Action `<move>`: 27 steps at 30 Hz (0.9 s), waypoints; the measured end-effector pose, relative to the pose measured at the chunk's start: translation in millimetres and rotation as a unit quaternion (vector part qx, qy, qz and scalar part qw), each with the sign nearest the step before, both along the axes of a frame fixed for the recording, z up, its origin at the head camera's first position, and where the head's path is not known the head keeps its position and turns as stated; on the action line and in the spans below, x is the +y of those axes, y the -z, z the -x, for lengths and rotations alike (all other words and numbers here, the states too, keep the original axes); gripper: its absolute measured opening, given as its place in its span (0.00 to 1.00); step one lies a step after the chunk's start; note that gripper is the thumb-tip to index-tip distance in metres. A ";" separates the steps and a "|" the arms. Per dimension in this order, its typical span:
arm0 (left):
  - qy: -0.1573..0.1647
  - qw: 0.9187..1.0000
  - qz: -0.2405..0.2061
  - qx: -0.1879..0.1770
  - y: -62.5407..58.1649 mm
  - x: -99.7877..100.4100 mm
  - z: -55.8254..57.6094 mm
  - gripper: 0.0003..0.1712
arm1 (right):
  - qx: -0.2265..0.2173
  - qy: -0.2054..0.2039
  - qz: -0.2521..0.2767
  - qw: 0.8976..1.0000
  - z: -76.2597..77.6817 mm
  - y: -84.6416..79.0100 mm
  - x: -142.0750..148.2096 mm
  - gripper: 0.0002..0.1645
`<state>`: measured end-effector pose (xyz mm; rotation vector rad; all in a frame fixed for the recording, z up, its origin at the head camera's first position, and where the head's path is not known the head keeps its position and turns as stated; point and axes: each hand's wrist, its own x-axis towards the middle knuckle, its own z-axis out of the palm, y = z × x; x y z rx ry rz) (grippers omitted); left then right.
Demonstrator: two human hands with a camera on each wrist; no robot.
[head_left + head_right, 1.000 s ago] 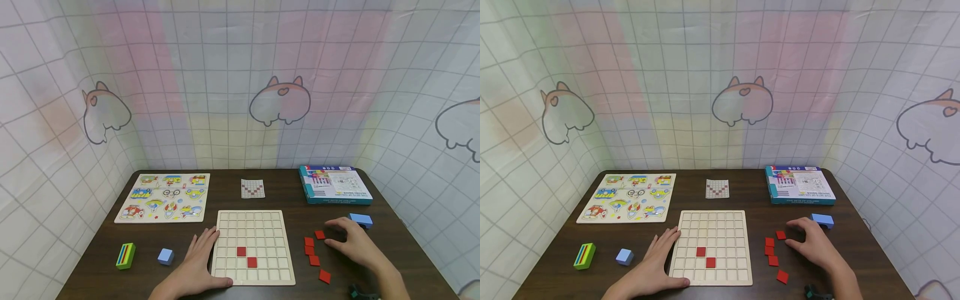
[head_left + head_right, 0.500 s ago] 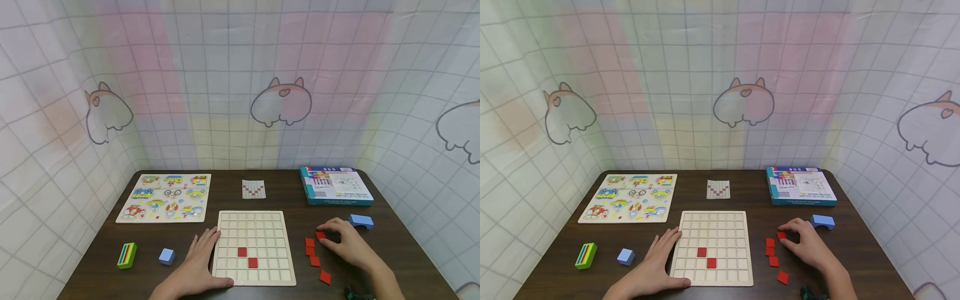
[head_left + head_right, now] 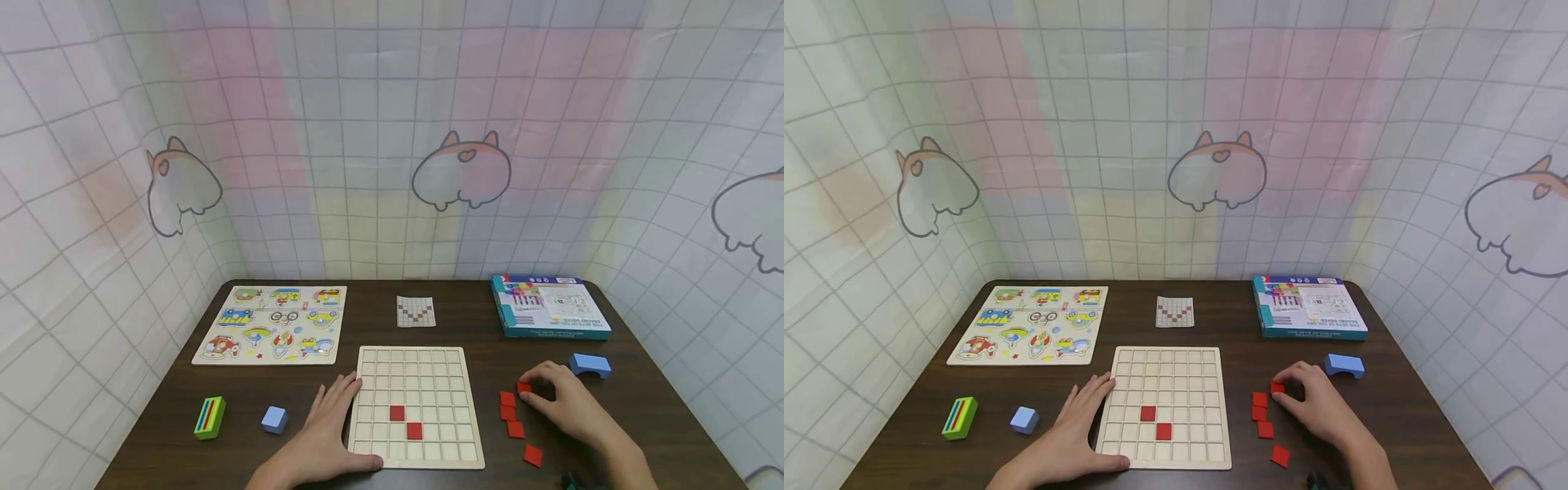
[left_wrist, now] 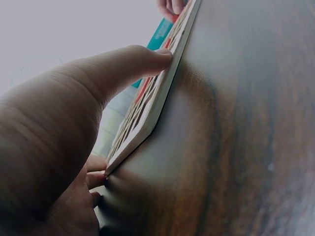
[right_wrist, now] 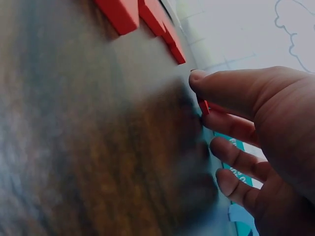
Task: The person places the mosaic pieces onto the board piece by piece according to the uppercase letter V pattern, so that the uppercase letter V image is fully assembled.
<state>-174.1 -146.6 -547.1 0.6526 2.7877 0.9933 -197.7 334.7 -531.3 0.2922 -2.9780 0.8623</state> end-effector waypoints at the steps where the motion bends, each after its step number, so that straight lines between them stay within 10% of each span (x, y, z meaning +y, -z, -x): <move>1: -0.003 1.000 0.003 -0.002 0.1 0.0 0.1 0.80 | -0.003 0.001 0.000 1.000 -0.5 -0.8 -0.5 0.12; 27: -0.001 1.000 0.008 -0.001 1.2 -1.7 1.2 0.80 | 0.075 -0.036 -0.004 0.997 1.5 -27.5 -43.3 0.12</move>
